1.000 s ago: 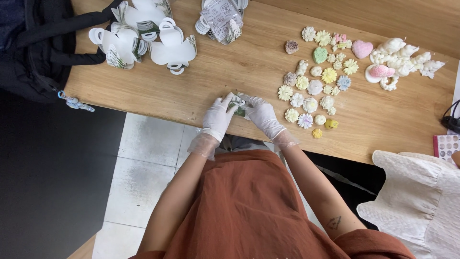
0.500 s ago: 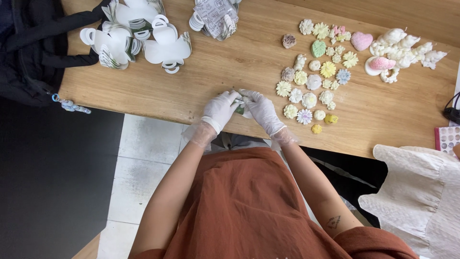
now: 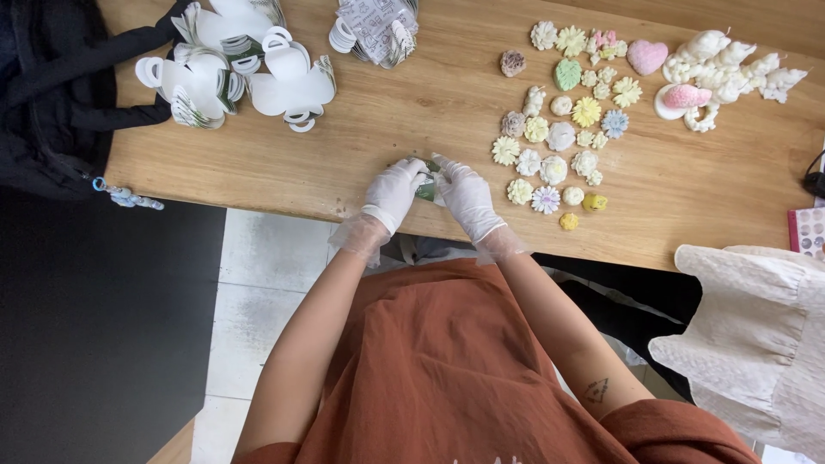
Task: The recorder is placing decorative flower-shaped candles into individual paper packaging boxes at a workstation.
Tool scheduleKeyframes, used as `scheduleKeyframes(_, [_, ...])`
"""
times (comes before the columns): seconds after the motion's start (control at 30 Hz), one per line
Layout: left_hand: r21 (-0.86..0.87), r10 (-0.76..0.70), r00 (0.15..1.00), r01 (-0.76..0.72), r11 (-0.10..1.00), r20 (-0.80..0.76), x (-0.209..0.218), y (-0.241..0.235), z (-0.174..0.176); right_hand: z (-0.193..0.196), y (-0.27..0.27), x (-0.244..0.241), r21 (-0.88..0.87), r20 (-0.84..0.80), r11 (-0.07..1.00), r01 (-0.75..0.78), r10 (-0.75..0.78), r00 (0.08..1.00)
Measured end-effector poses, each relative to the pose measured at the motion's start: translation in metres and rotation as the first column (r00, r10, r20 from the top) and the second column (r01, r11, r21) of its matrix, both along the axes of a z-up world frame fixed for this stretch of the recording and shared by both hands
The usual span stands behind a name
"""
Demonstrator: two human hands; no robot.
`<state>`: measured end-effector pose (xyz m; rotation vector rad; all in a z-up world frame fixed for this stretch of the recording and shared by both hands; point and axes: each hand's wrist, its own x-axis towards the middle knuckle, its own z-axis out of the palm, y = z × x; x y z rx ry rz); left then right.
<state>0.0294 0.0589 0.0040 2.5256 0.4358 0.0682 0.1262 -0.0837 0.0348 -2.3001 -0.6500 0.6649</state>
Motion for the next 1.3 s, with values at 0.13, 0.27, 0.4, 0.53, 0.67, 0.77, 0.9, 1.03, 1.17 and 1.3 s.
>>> scheduleKeyframes(0.13, [0.03, -0.032, 0.999, 0.031, 0.999, 0.01, -0.003, -0.002, 0.029, 0.024, -0.002, 0.006, -0.015, -0.002, 1.0, 0.023, -0.023, 1.0])
scheduleKeyframes(0.27, [0.141, -0.071, 0.997, 0.074, 0.987, -0.031, 0.008, 0.003, 0.041, -0.008, -0.008, 0.03, 0.172, 0.31, 0.984, -0.039, -0.016, 0.951])
scheduleKeyframes(0.4, [0.124, -0.034, 0.986, 0.014, 0.992, 0.161, 0.018, -0.004, 0.06, -0.015, 0.001, 0.045, 0.388, -0.681, 0.84, 0.38, -0.017, 0.732])
scheduleKeyframes(0.53, [0.068, 0.212, 0.954, -0.231, 0.971, 0.212, 0.01, -0.007, 0.051, 0.04, 0.011, 0.044, -0.234, 0.267, 0.804, -0.547, 0.594, 0.759])
scheduleKeyframes(0.67, [-0.242, 0.547, 0.837, -0.529, 0.813, 0.01, -0.034, -0.015, 0.026, 0.019, 0.012, 0.043, -0.116, 0.471, 0.709, -0.696, 0.656, 0.59])
scheduleKeyframes(0.77, [-0.462, 0.569, 0.788, -0.606, 0.647, -0.235, -0.081, -0.013, -0.031, 0.031, 0.019, 0.039, -0.182, 0.341, 0.689, -0.701, 0.713, 0.613])
scheduleKeyframes(0.9, [-0.632, 0.613, 0.692, -0.679, 0.374, -0.381, -0.104, -0.016, -0.055, 0.05, 0.021, 0.039, -0.36, 0.182, 0.808, -0.466, 0.551, 0.815])
scheduleKeyframes(1.03, [-0.605, 0.671, 0.698, -0.653, 0.456, -0.248, -0.096, -0.014, -0.07, 0.004, 0.004, 0.03, -0.126, 0.283, 0.975, -0.183, 0.213, 0.935])
scheduleKeyframes(1.17, [-0.574, 0.67, 0.724, -0.624, 0.531, -0.167, -0.069, -0.013, -0.06, -0.014, -0.003, 0.011, -0.048, 0.101, 0.999, 0.005, 0.0, 0.995])
scheduleKeyframes(1.3, [-0.673, 0.63, 0.595, -0.724, 0.151, -0.499, -0.049, -0.028, -0.032, -0.006, -0.002, 0.004, -0.001, 0.298, 1.0, -0.022, 0.021, 0.954])
